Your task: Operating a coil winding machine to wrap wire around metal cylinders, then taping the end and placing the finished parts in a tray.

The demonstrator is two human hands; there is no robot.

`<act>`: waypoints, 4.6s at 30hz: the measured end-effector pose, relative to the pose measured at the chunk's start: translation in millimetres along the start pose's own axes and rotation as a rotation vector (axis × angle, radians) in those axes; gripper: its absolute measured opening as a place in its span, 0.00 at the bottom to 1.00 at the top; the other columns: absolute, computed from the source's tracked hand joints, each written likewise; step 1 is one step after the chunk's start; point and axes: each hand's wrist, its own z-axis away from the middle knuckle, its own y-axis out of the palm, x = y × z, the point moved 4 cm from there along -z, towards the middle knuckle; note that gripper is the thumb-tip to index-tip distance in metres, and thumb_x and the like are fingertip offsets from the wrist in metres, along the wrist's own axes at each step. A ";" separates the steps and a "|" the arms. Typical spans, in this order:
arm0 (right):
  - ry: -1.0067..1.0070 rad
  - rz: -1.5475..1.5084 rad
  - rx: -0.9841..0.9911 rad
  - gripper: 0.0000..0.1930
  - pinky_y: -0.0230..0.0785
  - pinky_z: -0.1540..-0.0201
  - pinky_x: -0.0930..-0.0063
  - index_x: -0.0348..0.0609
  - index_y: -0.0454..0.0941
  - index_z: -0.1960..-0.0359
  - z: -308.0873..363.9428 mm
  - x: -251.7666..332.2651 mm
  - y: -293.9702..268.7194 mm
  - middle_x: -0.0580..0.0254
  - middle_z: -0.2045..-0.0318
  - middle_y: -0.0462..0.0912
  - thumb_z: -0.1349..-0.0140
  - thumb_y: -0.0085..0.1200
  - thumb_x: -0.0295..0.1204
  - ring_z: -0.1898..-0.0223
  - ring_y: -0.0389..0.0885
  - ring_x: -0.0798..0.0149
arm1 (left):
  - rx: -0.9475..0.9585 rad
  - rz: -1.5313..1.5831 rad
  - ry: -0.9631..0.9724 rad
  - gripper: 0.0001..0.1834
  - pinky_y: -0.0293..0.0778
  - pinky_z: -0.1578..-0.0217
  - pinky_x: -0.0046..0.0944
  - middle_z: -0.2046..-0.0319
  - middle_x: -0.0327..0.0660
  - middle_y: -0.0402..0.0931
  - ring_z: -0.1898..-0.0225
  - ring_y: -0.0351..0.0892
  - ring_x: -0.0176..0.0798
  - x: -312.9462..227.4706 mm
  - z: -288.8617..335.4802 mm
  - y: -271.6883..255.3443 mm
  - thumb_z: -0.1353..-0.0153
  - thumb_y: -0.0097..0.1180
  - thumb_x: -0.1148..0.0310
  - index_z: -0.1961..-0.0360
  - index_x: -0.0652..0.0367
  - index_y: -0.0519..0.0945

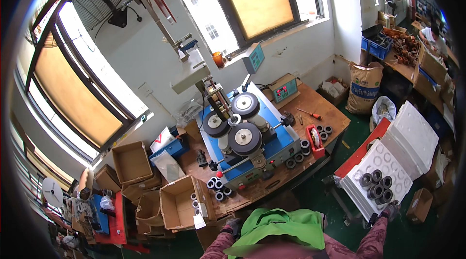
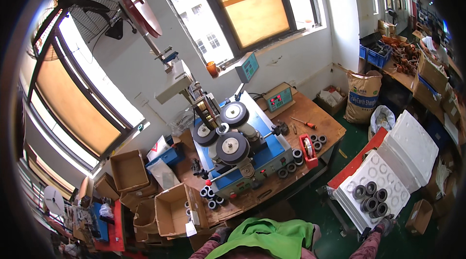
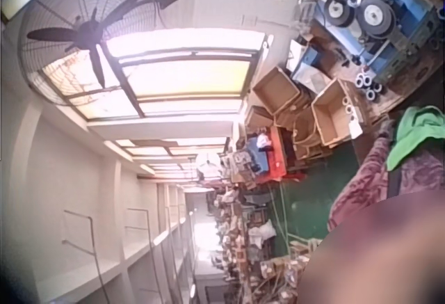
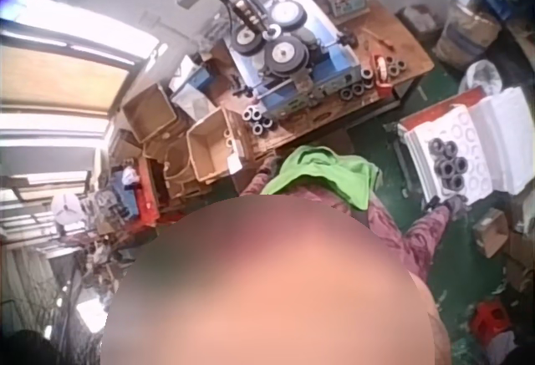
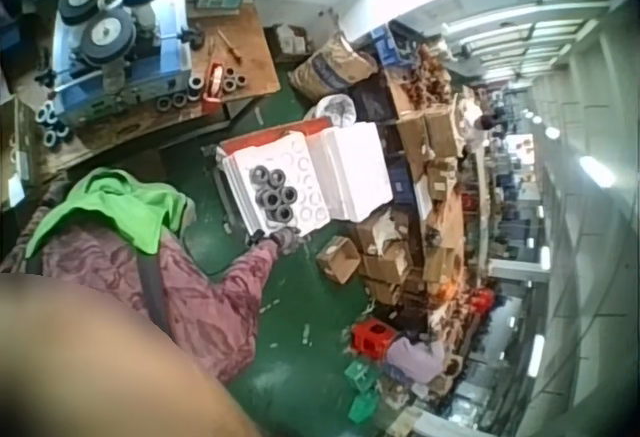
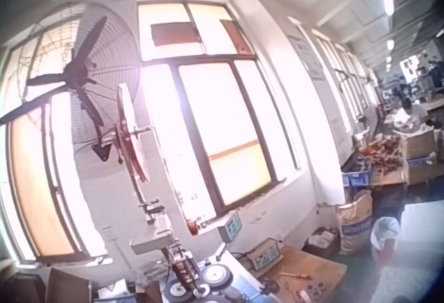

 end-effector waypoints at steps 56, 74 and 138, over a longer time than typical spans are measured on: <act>0.058 -0.039 0.018 0.32 0.66 0.55 0.52 0.51 0.67 0.47 -47.4 -15.9 46.0 0.51 0.53 0.75 0.44 0.32 0.59 0.54 0.75 0.47 | -0.018 -0.055 0.007 0.23 0.68 0.54 0.42 0.60 0.49 0.74 0.55 0.73 0.49 36.1 -21.2 32.3 0.59 0.58 0.57 0.59 0.53 0.76; 0.042 0.034 -0.041 0.31 0.66 0.54 0.54 0.56 0.67 0.46 -23.3 -10.5 19.4 0.54 0.52 0.74 0.45 0.32 0.59 0.52 0.74 0.50 | 0.167 -0.090 -0.086 0.27 0.63 0.45 0.38 0.50 0.47 0.70 0.47 0.68 0.45 54.6 -38.4 45.6 0.55 0.56 0.59 0.50 0.52 0.73; 0.021 0.047 0.024 0.34 0.67 0.56 0.52 0.53 0.64 0.45 -0.5 0.9 -6.0 0.51 0.52 0.74 0.44 0.29 0.62 0.52 0.74 0.48 | 0.244 0.004 -0.120 0.19 0.65 0.49 0.40 0.52 0.51 0.71 0.48 0.69 0.47 2.7 1.3 -16.5 0.43 0.43 0.63 0.52 0.59 0.72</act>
